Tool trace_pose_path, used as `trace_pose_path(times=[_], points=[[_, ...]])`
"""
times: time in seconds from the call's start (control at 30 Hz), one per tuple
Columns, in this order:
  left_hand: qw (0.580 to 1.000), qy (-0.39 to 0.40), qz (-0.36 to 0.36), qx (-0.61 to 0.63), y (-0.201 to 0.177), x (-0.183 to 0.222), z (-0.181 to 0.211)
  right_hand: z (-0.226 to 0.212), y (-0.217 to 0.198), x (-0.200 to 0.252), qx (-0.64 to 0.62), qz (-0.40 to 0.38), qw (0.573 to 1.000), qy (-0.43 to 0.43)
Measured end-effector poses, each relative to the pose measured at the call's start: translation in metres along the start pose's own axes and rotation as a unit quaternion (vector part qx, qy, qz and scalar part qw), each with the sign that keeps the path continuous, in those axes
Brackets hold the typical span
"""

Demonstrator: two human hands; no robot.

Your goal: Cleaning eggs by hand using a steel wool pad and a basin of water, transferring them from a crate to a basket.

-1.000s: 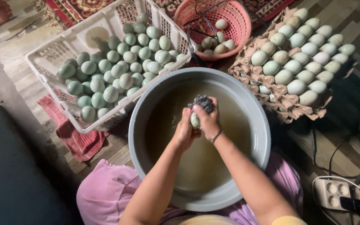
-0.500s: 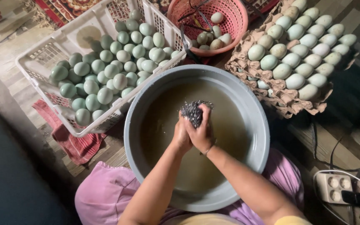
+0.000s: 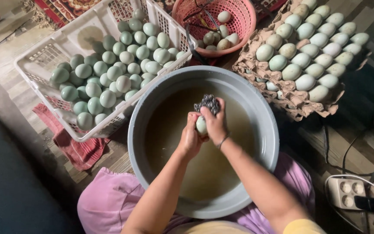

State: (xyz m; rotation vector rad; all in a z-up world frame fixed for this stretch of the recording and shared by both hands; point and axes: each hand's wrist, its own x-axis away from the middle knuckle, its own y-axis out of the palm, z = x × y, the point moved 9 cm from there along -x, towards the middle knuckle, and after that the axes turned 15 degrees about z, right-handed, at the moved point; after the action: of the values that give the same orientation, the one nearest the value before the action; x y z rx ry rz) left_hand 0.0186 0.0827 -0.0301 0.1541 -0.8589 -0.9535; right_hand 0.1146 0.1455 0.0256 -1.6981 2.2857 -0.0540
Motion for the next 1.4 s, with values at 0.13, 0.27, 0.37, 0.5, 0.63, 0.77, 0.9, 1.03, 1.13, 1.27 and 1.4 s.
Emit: trace_pose_path(times=[0.13,0.27,0.37,0.5,0.63,0.77,0.9,1.03,1.13,1.27,1.4], points=[[0.992,0.098,0.044,-0.071,0.001,0.021,0.034,-0.060,-0.002,0.040,0.042,-0.013,0.983,-0.176],[0.998,0.039,0.031,-0.031,-0.006,0.001,0.009,-0.013,0.002,0.008,-0.015,0.002,0.997,-0.070],[0.990,0.109,0.008,-0.091,0.009,0.032,0.049,-0.040,-0.003,0.029,-0.014,0.003,0.993,-0.113],[0.998,0.026,0.062,0.005,-0.013,-0.011,-0.006,-0.025,0.005,0.019,-0.001,-0.001,0.998,-0.064],[0.999,0.021,-0.013,-0.027,-0.001,0.009,0.023,-0.016,-0.004,0.012,-0.026,0.015,0.999,-0.033],[0.987,0.116,-0.014,-0.111,0.007,0.030,0.051,-0.046,-0.003,0.028,-0.008,-0.014,0.992,-0.123],[0.999,-0.036,-0.031,-0.002,0.003,0.006,0.012,0.003,-0.001,-0.004,-0.093,0.017,0.996,0.006],[0.989,-0.123,-0.079,0.034,0.015,0.020,0.008,0.055,-0.011,-0.028,-0.031,0.018,0.999,0.011],[0.977,-0.174,-0.081,0.093,0.014,0.014,0.005,0.068,-0.003,-0.037,0.028,-0.059,0.984,-0.168],[0.963,-0.214,-0.041,0.155,0.004,0.006,0.003,0.150,0.012,-0.040,0.197,-0.150,0.968,-0.033],[0.969,-0.197,0.010,0.147,-0.012,-0.011,-0.003,0.085,-0.003,-0.030,0.039,-0.022,0.999,0.031]])
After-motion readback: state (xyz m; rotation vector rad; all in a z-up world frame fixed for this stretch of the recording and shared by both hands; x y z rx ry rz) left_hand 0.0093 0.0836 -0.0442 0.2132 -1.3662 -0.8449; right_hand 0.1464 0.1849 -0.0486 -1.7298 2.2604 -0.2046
